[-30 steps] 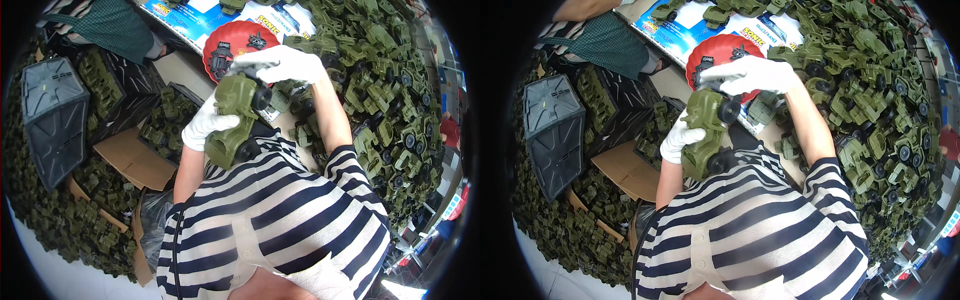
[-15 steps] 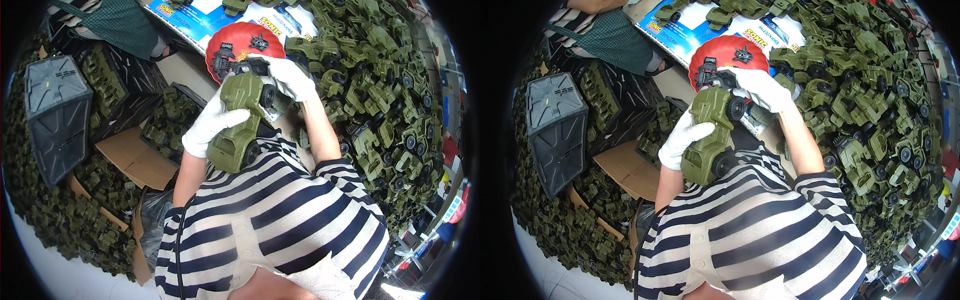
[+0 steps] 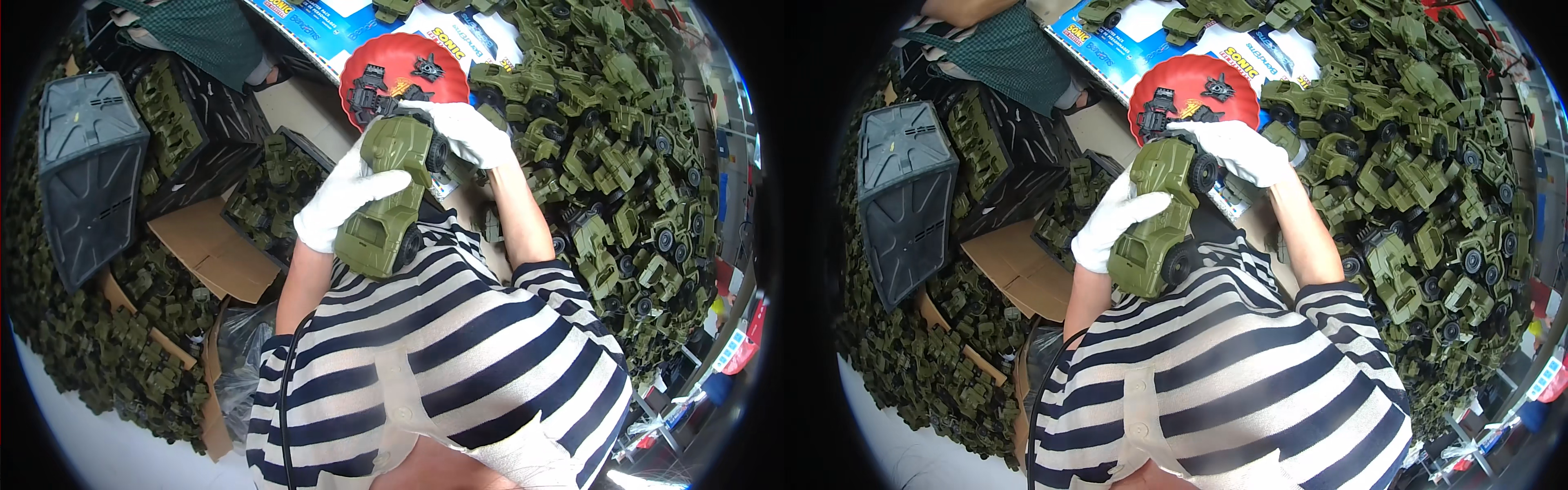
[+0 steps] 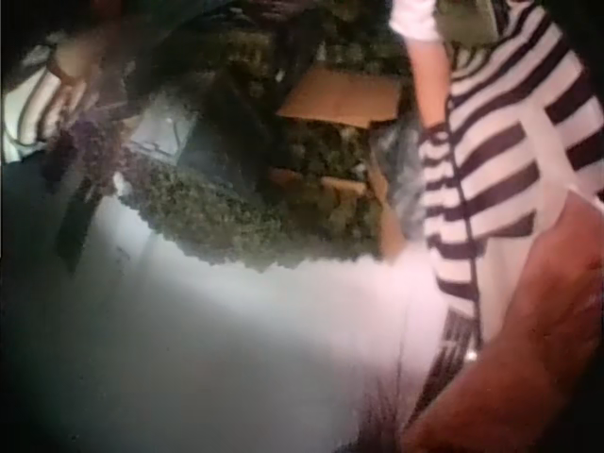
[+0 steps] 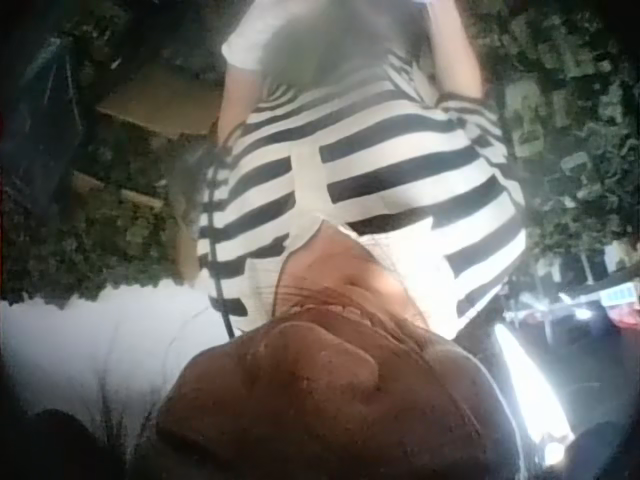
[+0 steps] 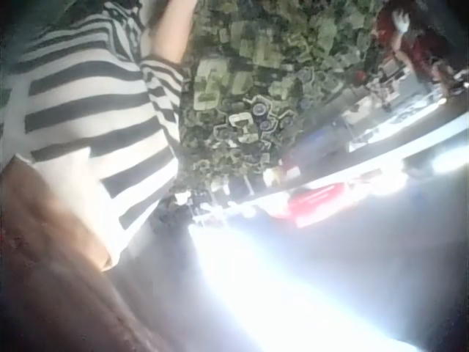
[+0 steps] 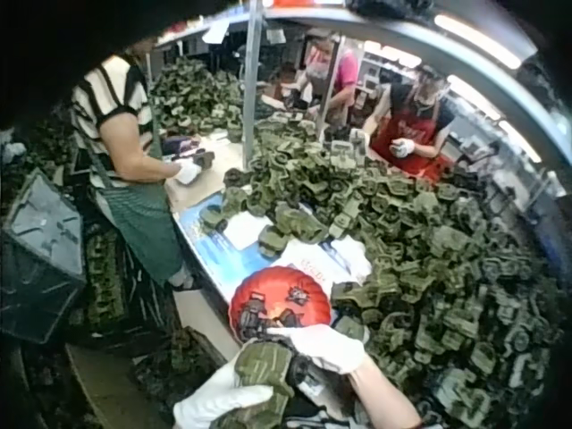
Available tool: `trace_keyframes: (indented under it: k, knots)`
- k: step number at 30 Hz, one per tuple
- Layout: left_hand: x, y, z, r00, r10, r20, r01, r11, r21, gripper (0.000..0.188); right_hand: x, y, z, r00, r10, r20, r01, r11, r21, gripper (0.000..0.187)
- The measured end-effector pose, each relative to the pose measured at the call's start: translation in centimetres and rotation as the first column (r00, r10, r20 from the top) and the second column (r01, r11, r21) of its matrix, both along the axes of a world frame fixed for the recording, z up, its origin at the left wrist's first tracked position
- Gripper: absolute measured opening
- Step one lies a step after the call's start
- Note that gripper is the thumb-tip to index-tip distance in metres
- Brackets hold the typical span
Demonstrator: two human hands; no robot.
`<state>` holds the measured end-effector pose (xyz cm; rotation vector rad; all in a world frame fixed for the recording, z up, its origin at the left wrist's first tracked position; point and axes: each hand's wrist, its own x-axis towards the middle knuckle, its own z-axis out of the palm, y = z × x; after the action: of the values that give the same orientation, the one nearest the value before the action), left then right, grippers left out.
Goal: The person assembles green plastic toy components by hand, repeatedly picking small black parts from a red bowl and inserting them into the green bodies. They handle multiple units one at a time, placing finished assemblies onto a nearby pile.
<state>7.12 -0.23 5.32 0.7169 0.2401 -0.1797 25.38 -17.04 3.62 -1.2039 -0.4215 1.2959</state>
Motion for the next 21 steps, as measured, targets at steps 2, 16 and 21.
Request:
trace_keyframes:
  k: [2, 16, 21]
  knots:
    - [0.0, 0.1, -0.2, 1.0, -0.008, 0.015, 0.008, 1.0, 0.0, 0.073, 0.2, -0.2, -0.6, 0.999, 0.032, 0.025, -0.033, 0.999, 0.026, 0.048]
    - [-0.3, -1.5, -5.4, 0.929, 0.142, 0.341, -0.307, 0.812, 0.497, 0.124, -5.9, 1.9, -0.4, 0.906, -0.318, 0.281, 0.274, 0.944, 0.183, 0.036]
    - [-0.1, -2.4, -5.7, 0.893, 0.276, 0.357, -0.41, 0.825, 0.389, 0.118, -7.6, 1.0, 0.6, 0.696, -0.327, 0.639, 0.244, 0.945, 0.218, 0.037]
